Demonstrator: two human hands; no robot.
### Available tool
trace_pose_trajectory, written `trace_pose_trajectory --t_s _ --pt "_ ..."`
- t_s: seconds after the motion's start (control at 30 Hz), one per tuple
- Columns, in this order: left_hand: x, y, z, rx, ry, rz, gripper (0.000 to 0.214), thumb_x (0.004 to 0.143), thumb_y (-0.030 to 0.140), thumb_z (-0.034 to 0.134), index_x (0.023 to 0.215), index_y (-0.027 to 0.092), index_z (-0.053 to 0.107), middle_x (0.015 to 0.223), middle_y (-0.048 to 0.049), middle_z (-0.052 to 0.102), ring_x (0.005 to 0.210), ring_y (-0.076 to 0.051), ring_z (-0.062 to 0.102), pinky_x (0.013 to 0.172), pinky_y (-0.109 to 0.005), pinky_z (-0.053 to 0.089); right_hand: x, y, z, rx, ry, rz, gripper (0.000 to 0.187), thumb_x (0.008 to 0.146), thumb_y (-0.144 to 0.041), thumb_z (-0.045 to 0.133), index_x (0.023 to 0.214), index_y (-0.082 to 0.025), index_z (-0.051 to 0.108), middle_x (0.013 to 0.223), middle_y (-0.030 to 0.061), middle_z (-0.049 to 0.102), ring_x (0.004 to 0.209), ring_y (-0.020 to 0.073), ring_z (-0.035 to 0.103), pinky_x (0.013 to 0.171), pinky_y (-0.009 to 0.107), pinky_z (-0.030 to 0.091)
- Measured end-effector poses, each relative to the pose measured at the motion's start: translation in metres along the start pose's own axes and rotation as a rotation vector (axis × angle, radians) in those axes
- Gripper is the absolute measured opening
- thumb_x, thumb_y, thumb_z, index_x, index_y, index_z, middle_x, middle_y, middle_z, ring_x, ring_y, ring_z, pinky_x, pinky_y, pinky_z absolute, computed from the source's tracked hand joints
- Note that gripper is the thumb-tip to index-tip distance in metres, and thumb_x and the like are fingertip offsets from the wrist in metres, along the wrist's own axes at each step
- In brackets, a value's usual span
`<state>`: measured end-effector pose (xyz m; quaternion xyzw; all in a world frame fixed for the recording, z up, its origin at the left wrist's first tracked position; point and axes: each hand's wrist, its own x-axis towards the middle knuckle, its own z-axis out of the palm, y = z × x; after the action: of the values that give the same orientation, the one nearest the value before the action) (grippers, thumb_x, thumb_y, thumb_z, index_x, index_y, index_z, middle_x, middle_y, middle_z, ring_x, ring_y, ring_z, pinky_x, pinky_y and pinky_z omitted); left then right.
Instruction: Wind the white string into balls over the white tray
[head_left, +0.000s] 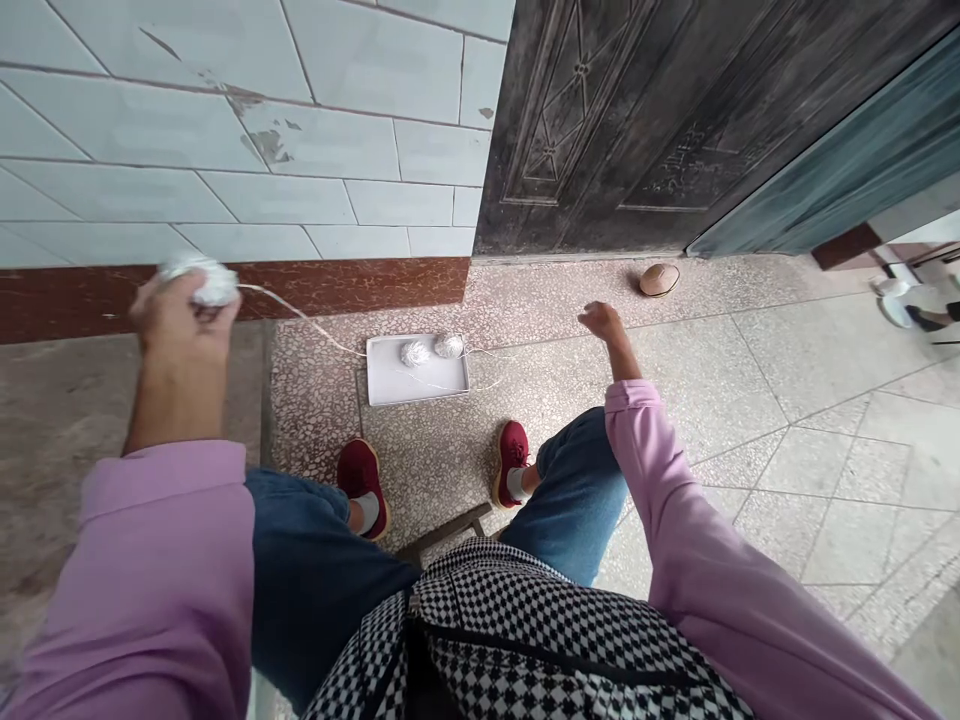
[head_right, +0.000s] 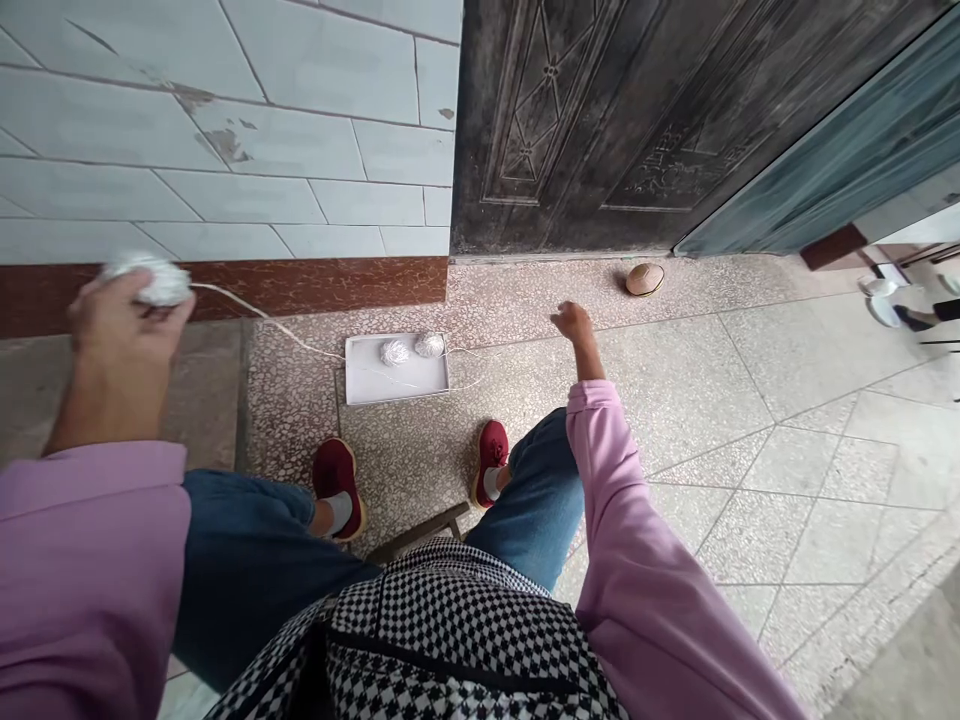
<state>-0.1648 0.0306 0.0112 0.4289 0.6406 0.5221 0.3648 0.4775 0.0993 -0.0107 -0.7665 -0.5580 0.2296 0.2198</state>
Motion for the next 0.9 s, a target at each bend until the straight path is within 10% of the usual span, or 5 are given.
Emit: trace_pose_trajectory --t_s 0.1,0.27,0.47,0.63,0.9 --pt "0.009 0.004 0.052 -0.284 0.113 -0.117 0.122 0.018 0.07 0.123 0.113 0.026 0.061 0.131 0.0047 0.086 0.16 -0.044 0.064 0.139 -0.081 0.055 0.008 -0.045 0.031 0.035 -0.05 -0.09 0.019 0.101 -0.013 0.082 0.117 -0.017 0.09 0.123 0.0195 0.094 0.131 0.0363 0.089 0.13 0.051 0.068" --pt "-0.02 0.02 0.109 -0.331 -0.221 -0.089 0.092 0.059 0.062 0.124 0.121 0.024 0.068 0.133 -0.0058 0.091 0.151 -0.042 0.074 0.133 -0.074 0.063 -0.011 -0.13 0.104 0.536 -0.423 -0.368 0.036 0.111 -0.025 0.099 0.143 -0.016 0.085 0.152 0.0187 0.09 0.146 0.0302 0.082 0.133 0.05 0.07" --pt "-0.045 0.027 0.132 -0.35 -0.317 -0.076 0.081 0.074 0.054 0.116 0.134 0.02 0.074 0.134 -0.0088 0.089 0.142 -0.034 0.076 0.122 -0.054 0.062 -0.073 -0.196 0.169 0.863 -0.847 -0.454 0.043 0.117 -0.034 0.105 0.144 -0.019 0.075 0.117 0.0049 0.088 0.112 0.0208 0.083 0.106 0.033 0.073" --pt "-0.043 0.02 0.134 -0.349 -0.204 -0.097 0.076 0.067 0.045 0.113 0.128 0.021 0.074 0.123 -0.0069 0.09 0.123 -0.029 0.079 0.102 -0.043 0.063 -0.102 -0.194 0.17 0.78 -0.954 -0.482 0.051 0.135 -0.068 0.083 0.123 -0.02 0.069 0.072 -0.0105 0.052 0.059 0.0116 0.044 0.055 0.021 0.04" --pt "-0.047 0.02 0.134 0.097 -0.302 -0.017 0.05 0.063 0.025 0.103 0.111 0.021 0.088 0.108 -0.0068 0.089 0.105 -0.031 0.081 0.096 -0.042 0.062 -0.098 -0.198 0.118 0.667 -0.85 -0.582 0.057 0.142 -0.066 0.071 0.105 -0.022 0.067 0.069 -0.0115 0.036 0.064 0.0114 0.029 0.061 0.029 0.024"
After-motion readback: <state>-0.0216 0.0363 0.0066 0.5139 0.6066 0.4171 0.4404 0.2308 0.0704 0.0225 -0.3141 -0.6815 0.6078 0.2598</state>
